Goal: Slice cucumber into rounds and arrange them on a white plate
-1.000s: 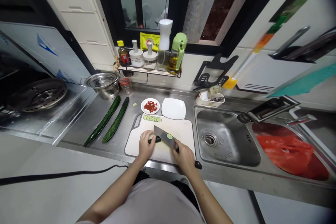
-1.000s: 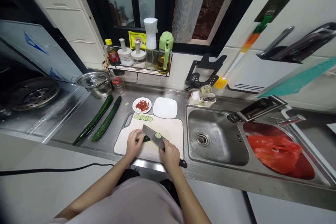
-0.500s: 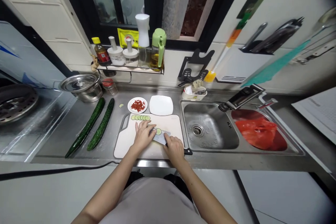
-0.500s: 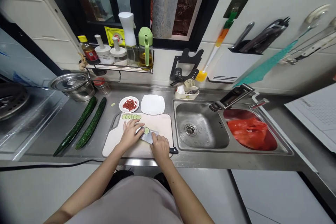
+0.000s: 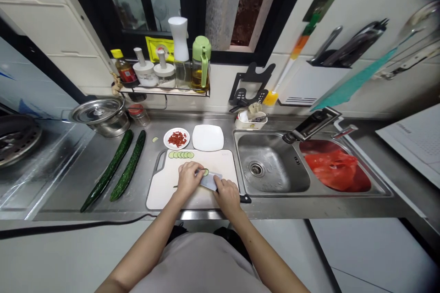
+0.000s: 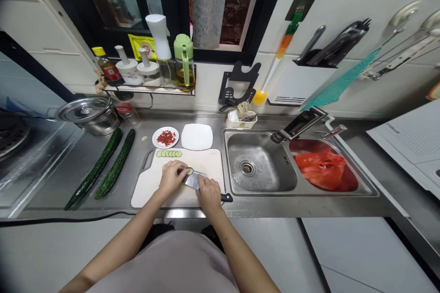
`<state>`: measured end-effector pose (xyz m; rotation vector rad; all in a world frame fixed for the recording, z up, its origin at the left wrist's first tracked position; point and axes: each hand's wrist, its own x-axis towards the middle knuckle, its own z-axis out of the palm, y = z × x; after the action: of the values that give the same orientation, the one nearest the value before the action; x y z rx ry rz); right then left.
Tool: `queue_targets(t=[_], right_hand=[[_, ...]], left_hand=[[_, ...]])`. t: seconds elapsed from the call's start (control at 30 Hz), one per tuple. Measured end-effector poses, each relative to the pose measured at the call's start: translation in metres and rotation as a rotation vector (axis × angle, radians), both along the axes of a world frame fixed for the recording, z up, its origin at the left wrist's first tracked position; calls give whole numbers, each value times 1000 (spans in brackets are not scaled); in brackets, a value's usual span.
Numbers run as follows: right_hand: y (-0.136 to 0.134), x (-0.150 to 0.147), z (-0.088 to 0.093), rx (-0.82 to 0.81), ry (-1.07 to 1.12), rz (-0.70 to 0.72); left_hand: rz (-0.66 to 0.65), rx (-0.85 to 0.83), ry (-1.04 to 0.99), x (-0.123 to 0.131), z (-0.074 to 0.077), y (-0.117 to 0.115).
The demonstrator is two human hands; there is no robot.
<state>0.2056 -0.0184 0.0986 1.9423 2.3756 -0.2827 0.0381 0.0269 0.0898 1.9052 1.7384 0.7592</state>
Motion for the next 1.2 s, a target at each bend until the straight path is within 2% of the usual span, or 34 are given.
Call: queue_targets(t=[0.2, 0.27, 0.37, 0.5, 0.73, 1.0, 1.2], right_hand=[[-3, 22, -8, -9, -12, -80], [-4, 31, -11, -17, -15, -106], [-6, 40, -16, -18, -12, -149], [-6, 45, -17, -16, 5, -183], [-5, 44, -16, -15, 23, -194], [-5, 45, -20, -28, 41, -202], [-6, 46, -21, -41, 56, -221]], left_hand=[[278, -139, -182, -14, -13, 12], [361, -172, -164, -20, -18, 19], [418, -204, -74, -26, -26, 31], [438, -219, 17, -24, -36, 48], [425, -224, 59, -19, -51, 71], [403, -180, 200, -18, -58, 85], [372, -117, 267, -20, -63, 84]])
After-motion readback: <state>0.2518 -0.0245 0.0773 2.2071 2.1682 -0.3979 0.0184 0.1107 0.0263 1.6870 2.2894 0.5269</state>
